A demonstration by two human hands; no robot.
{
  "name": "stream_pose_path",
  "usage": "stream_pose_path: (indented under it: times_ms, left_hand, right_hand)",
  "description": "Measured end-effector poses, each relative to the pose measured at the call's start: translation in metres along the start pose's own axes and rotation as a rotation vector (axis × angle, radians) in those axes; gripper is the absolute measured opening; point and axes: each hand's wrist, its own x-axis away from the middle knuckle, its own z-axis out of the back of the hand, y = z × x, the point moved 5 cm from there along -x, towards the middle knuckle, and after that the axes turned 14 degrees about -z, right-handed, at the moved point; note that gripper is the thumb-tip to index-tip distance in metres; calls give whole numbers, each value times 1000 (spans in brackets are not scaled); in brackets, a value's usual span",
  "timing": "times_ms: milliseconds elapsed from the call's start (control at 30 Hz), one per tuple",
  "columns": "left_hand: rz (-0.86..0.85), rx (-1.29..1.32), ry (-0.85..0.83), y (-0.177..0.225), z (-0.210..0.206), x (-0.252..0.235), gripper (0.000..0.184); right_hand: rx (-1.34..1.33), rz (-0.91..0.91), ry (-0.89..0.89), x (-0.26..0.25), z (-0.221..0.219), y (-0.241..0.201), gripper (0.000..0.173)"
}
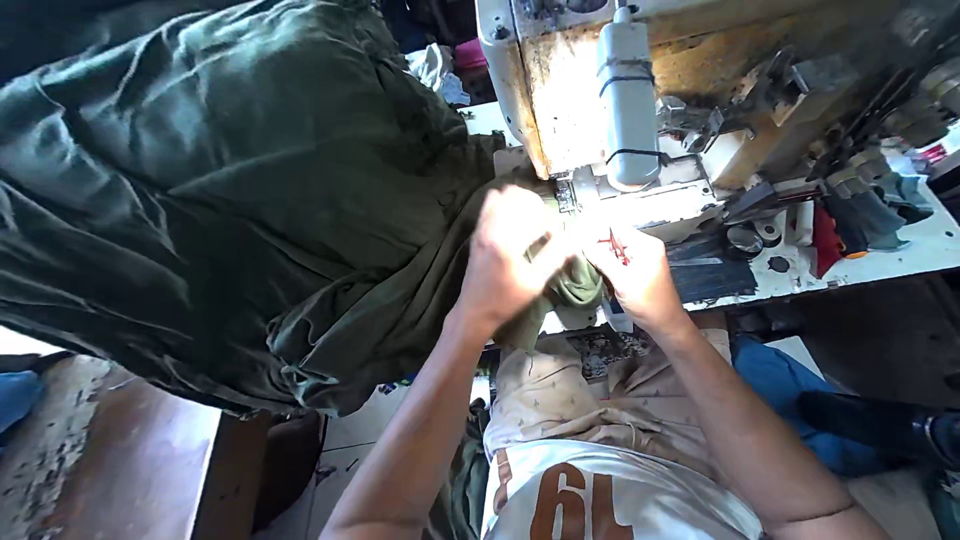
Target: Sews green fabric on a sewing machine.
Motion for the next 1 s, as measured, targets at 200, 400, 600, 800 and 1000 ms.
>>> stream_pose_path:
  times_ms: [200,400,600,800,1000]
  left_hand:
    - [-104,-151,-383,40,26,58,36]
    - [-230,104,-237,95,51,47,20]
    - [-278,25,38,80,-2,50,36]
    - [-203,-364,-86,15,-19,57,51]
    - [-354,-283,-312,37,9,35,18]
  right_hand:
    - [188,47,-154,-2,7,-1,15]
    - [605,344,-120,23,3,-17,39]
    - [453,440,-264,32,9,-10,22]
    - [246,335,-129,43,21,4,17]
    - [141,264,-70,53,22,8,19]
